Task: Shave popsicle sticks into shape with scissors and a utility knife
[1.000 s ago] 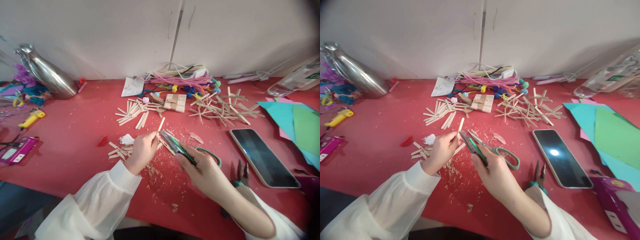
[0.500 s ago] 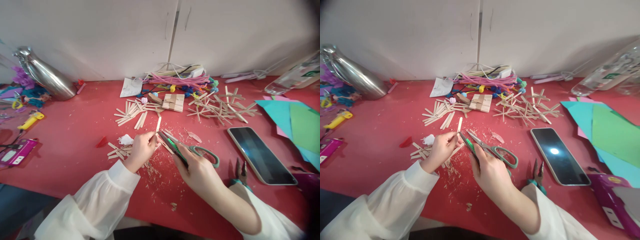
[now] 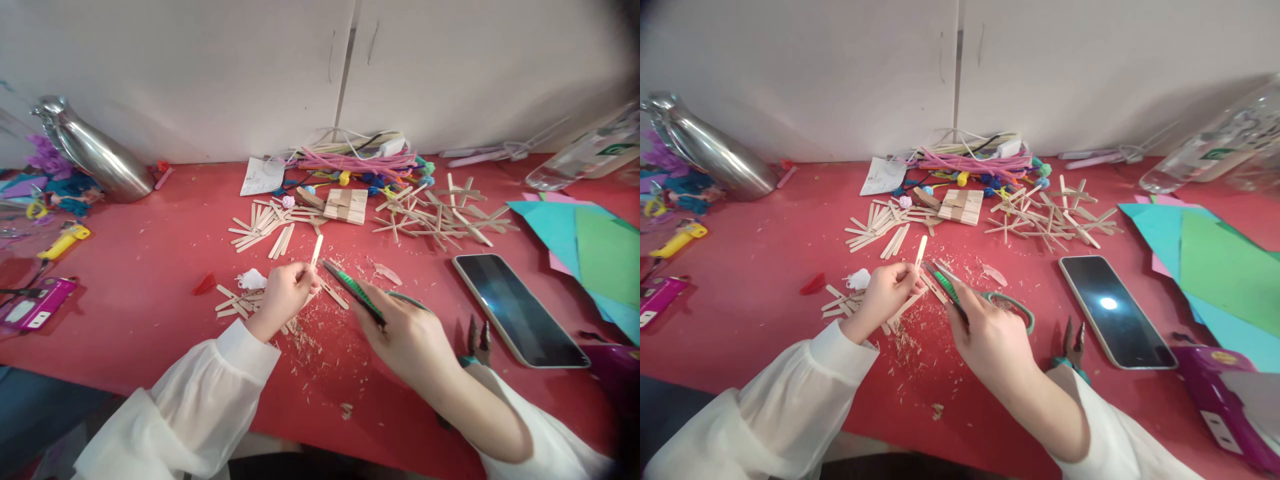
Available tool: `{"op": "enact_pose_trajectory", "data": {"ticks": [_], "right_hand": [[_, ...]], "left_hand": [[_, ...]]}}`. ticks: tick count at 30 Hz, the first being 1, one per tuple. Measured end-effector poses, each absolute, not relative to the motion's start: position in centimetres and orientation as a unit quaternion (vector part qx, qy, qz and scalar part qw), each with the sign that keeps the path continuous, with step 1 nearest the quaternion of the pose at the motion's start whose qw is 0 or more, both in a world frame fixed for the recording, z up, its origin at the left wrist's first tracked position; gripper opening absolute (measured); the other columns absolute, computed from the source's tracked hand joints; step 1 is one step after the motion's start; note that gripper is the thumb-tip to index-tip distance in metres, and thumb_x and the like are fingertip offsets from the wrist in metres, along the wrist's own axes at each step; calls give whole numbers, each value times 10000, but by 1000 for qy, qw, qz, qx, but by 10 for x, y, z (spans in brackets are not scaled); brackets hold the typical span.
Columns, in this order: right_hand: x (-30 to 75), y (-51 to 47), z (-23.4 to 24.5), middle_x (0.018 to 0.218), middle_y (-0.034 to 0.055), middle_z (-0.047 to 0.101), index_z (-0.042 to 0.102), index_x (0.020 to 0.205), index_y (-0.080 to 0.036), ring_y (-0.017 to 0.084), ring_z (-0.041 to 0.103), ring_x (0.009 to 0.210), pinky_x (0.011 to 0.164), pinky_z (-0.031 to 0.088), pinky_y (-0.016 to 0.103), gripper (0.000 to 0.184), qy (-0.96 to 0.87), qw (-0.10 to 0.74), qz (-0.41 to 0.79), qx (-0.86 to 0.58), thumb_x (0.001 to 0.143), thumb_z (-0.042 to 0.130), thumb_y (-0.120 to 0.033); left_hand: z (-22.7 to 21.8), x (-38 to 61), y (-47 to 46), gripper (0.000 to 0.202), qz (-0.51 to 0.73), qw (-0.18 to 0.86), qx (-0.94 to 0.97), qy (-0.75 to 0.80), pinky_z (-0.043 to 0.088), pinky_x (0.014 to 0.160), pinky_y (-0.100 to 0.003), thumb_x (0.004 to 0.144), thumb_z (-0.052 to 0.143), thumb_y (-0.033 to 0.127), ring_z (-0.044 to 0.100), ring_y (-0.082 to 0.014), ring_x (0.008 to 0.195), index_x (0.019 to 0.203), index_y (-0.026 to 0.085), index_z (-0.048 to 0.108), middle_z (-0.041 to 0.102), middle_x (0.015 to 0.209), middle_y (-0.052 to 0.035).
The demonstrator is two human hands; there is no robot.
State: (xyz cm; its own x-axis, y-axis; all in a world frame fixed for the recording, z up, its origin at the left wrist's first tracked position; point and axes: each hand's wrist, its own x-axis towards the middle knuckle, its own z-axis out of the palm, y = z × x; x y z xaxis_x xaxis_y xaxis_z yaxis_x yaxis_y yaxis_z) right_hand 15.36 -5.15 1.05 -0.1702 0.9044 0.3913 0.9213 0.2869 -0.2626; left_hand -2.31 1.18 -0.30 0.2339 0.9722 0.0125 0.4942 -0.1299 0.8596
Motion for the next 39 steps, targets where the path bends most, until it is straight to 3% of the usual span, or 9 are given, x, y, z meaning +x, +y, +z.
{"op": "enact_pose_trajectory", "data": {"ticks": [5, 15, 23, 30, 34, 39], "right_hand": [[158, -48, 15, 410, -47, 483, 622, 918, -148, 102, 408, 299, 359, 339, 210, 331, -726, 258, 156, -618, 843, 390, -371], [157, -48, 15, 444, -39, 480, 616, 847, -168, 124, 464, 365, 407, 357, 227, 289, -734, 243, 171, -610, 849, 392, -350], [153, -50, 19, 486, -50, 492, 583, 977, -171, 114, 448, 399, 433, 375, 223, 297, -708, 257, 258, -605, 868, 388, -367], [152, -46, 20, 447, -73, 447, 547, 834, -192, 92, 403, 322, 360, 348, 217, 315, -622, 275, 424, -598, 858, 389, -464], [154, -46, 18, 459, -65, 458, 588, 919, -184, 100, 430, 363, 380, 351, 211, 309, -664, 277, 332, -610, 855, 407, -426], [156, -48, 12, 422, -56, 493, 625, 986, -167, 96, 416, 309, 360, 330, 203, 309, -728, 260, 168, -611, 849, 426, -359]], "left_hand": [[-7, -26, 13, 273, 339, 431, 646, 531, 512, 604, -248, 864, 453, 316, 659, -142, 614, 674, 166, 576, 677, 690, -37], [-2, -22, 8, 287, 327, 432, 644, 540, 500, 606, -245, 878, 452, 356, 652, -147, 616, 747, 153, 606, 684, 706, -55], [-2, -24, 6, 258, 323, 320, 713, 534, 470, 604, -243, 886, 433, 296, 647, -157, 654, 770, 167, 624, 685, 695, -39], [-1, -18, 7, 223, 373, 494, 590, 518, 507, 633, -224, 864, 473, 300, 653, -131, 662, 731, 145, 565, 661, 738, -44], [-3, -17, 10, 218, 372, 567, 535, 504, 512, 642, -238, 846, 505, 308, 616, -104, 604, 729, 133, 561, 636, 721, -41], [-4, -18, 10, 223, 377, 567, 535, 501, 504, 623, -238, 846, 504, 304, 588, -98, 593, 712, 132, 550, 617, 698, -38]]}}
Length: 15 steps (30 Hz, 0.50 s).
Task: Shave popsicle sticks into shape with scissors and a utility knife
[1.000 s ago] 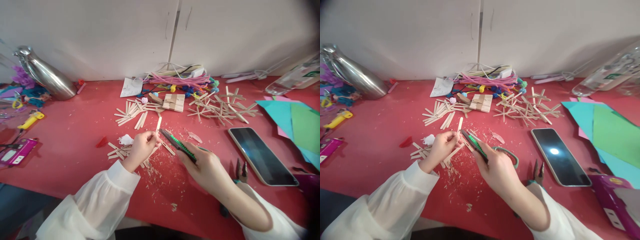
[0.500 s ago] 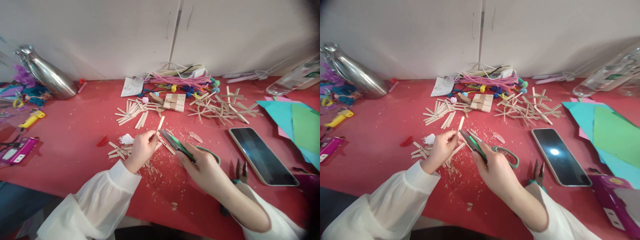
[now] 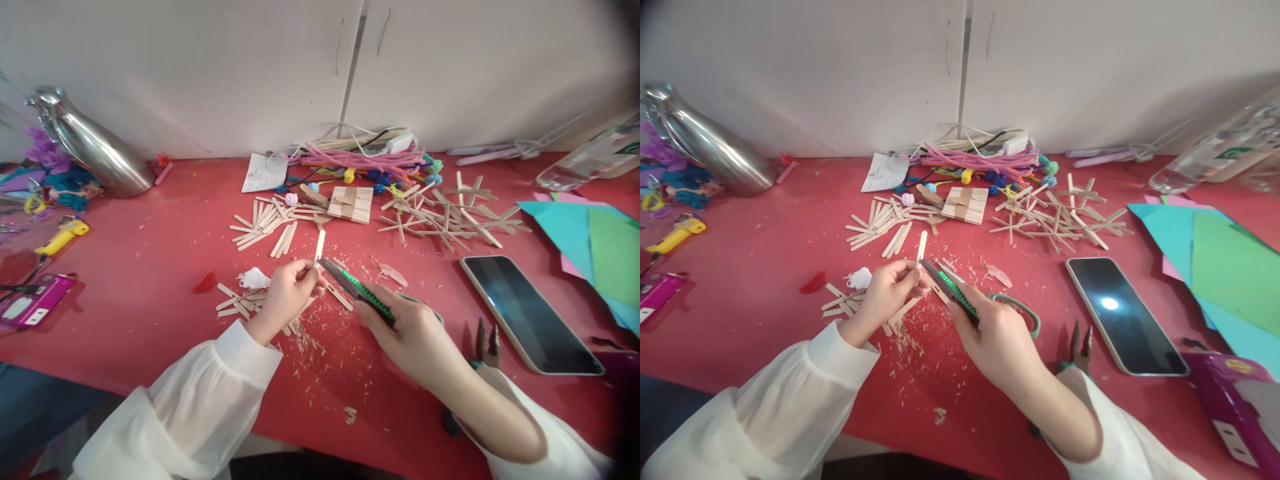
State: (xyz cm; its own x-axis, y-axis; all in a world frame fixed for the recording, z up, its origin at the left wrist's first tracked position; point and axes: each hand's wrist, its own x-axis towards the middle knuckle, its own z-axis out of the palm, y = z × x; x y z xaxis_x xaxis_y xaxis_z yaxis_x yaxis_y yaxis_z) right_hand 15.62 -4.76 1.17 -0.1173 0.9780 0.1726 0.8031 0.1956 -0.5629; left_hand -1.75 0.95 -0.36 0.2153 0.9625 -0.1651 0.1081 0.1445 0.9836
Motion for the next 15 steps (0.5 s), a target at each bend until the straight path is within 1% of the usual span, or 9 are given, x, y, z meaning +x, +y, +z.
{"op": "enact_pose_trajectory", "data": {"ticks": [2, 5, 7, 9, 15], "right_hand": [[155, -48, 9, 432, -37, 530, 642, 978, -155, 107, 465, 325, 365, 327, 204, 318, -759, 255, 65, -595, 859, 410, -337], [152, -50, 7, 518, -5, 606, 651, 1006, -140, 112, 527, 372, 358, 287, 216, 325, -781, 232, -106, -570, 879, 394, -293], [151, -51, 6, 553, -8, 617, 647, 1048, -141, 100, 538, 388, 358, 263, 227, 313, -785, 210, -172, -557, 883, 409, -261], [150, -52, 5, 546, -20, 601, 645, 1070, -146, 96, 544, 402, 367, 256, 235, 301, -789, 194, -202, -548, 878, 435, -244], [153, -54, 5, 549, -25, 595, 665, 1043, -176, 95, 550, 428, 374, 225, 255, 280, -788, 184, -226, -542, 868, 453, -229]], "left_hand": [[-3, -18, 8, 230, 371, 551, 551, 504, 494, 602, -228, 851, 495, 309, 583, -98, 590, 706, 139, 548, 609, 684, -29], [-1, -19, 8, 229, 354, 519, 586, 512, 472, 569, -215, 857, 478, 302, 580, -102, 584, 698, 150, 545, 604, 655, -17], [0, -20, 9, 218, 338, 502, 602, 521, 460, 560, -216, 856, 467, 280, 578, -106, 575, 696, 155, 545, 603, 633, -12], [1, -21, 10, 214, 313, 477, 627, 531, 442, 551, -223, 850, 462, 255, 565, -108, 544, 678, 157, 544, 593, 599, -4], [0, -27, 13, 208, 274, 341, 724, 533, 362, 522, -230, 817, 465, 210, 493, -108, 503, 627, 166, 535, 536, 540, 16]]}}
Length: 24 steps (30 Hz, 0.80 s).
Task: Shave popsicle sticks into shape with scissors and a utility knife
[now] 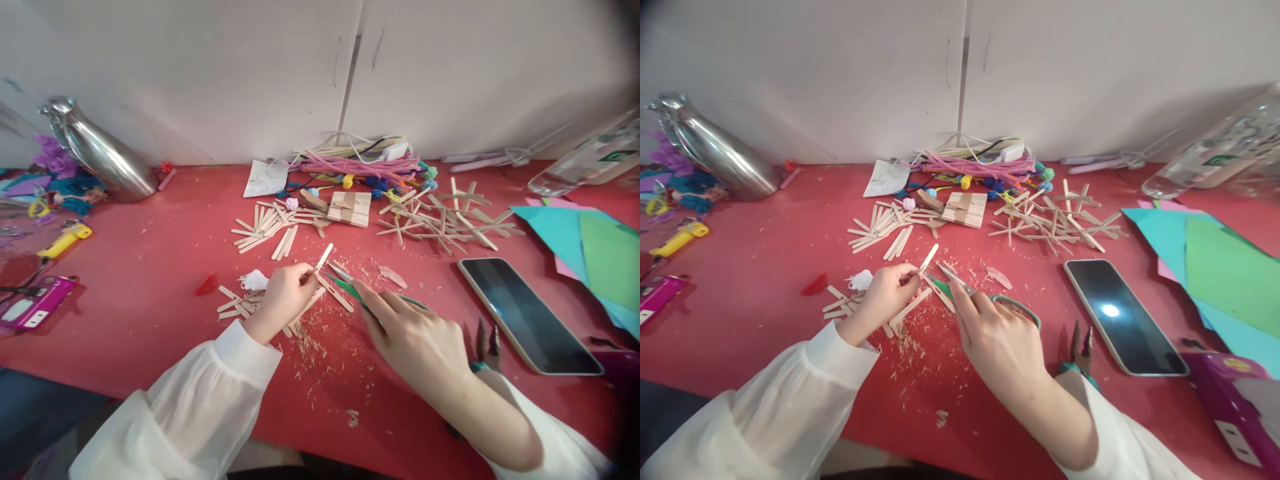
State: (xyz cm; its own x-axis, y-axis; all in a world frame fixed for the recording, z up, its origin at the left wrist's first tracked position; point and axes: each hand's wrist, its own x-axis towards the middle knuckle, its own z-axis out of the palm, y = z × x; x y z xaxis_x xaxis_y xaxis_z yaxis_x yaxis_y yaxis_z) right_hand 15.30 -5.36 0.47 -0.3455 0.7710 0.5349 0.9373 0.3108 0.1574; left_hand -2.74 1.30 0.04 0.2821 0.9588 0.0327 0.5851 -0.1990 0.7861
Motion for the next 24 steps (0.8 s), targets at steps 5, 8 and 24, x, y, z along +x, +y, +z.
{"op": "enact_pose_trajectory", "data": {"ticks": [5, 8, 24], "right_hand": [[162, -47, 7, 657, 6, 662, 660, 1071, -231, 117, 530, 426, 369, 167, 264, 298, -754, 173, -212, -597, 854, 456, -244], [169, -38, 10, 616, 9, 646, 662, 1048, -239, 141, 500, 415, 387, 204, 246, 321, -693, 231, -14, -682, 800, 508, -374], [165, -34, 10, 591, -15, 582, 609, 853, -173, 133, 528, 523, 475, 416, 236, 312, -685, 322, 252, -603, 812, 465, -446]], "left_hand": [[2, -30, 14, 213, 268, 299, 738, 542, 315, 497, -226, 776, 483, 180, 428, -100, 494, 563, 170, 477, 453, 506, 38], [0, -31, 15, 200, 296, 337, 720, 529, 343, 505, -223, 782, 469, 194, 458, -101, 499, 586, 167, 490, 500, 524, 29], [-7, -23, 12, 94, 413, 529, 568, 476, 476, 522, -208, 834, 489, 260, 575, -90, 519, 805, 171, 482, 601, 646, 13]]}}
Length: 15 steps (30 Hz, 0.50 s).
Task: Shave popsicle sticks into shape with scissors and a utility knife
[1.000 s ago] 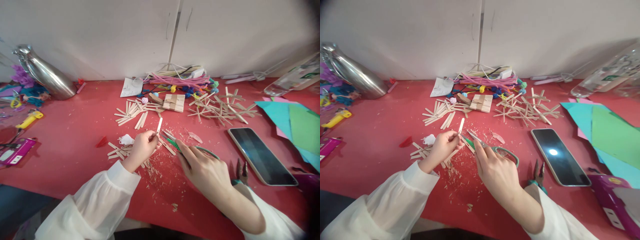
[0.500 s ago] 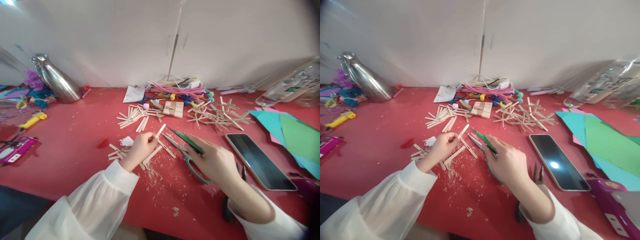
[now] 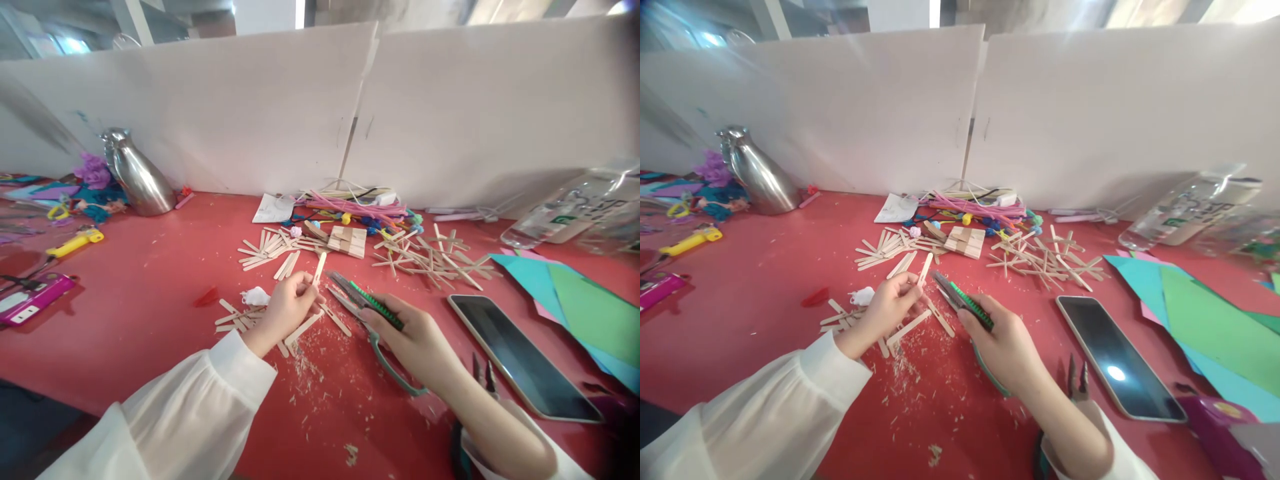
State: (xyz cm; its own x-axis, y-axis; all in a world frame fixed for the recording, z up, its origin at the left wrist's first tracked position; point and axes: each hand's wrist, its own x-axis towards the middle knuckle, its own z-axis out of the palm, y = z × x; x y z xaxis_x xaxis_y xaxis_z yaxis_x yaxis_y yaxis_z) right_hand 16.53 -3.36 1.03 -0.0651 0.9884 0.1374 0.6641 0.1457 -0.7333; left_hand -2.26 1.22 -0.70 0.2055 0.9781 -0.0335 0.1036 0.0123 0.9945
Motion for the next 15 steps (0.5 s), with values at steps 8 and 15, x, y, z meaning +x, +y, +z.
{"op": "enact_pose_trajectory", "data": {"ticks": [8, 15], "right_hand": [[166, -32, 4, 976, 51, 709, 577, 1175, -204, 187, 669, 825, 619, 539, 265, 384, -732, 325, 184, -570, 862, 426, -368], [165, -38, -3, 1083, 57, 685, 595, 1182, -238, 218, 636, 996, 770, 550, 335, 360, -760, 332, 146, -539, 865, 432, -292]], "left_hand": [[-7, -22, 13, 114, 410, 523, 568, 485, 465, 510, -203, 827, 509, 269, 577, -75, 508, 834, 155, 497, 593, 759, -8], [-8, -21, 10, 170, 428, 506, 573, 482, 469, 542, -208, 830, 505, 315, 577, -77, 533, 776, 155, 505, 609, 764, -19]]}}
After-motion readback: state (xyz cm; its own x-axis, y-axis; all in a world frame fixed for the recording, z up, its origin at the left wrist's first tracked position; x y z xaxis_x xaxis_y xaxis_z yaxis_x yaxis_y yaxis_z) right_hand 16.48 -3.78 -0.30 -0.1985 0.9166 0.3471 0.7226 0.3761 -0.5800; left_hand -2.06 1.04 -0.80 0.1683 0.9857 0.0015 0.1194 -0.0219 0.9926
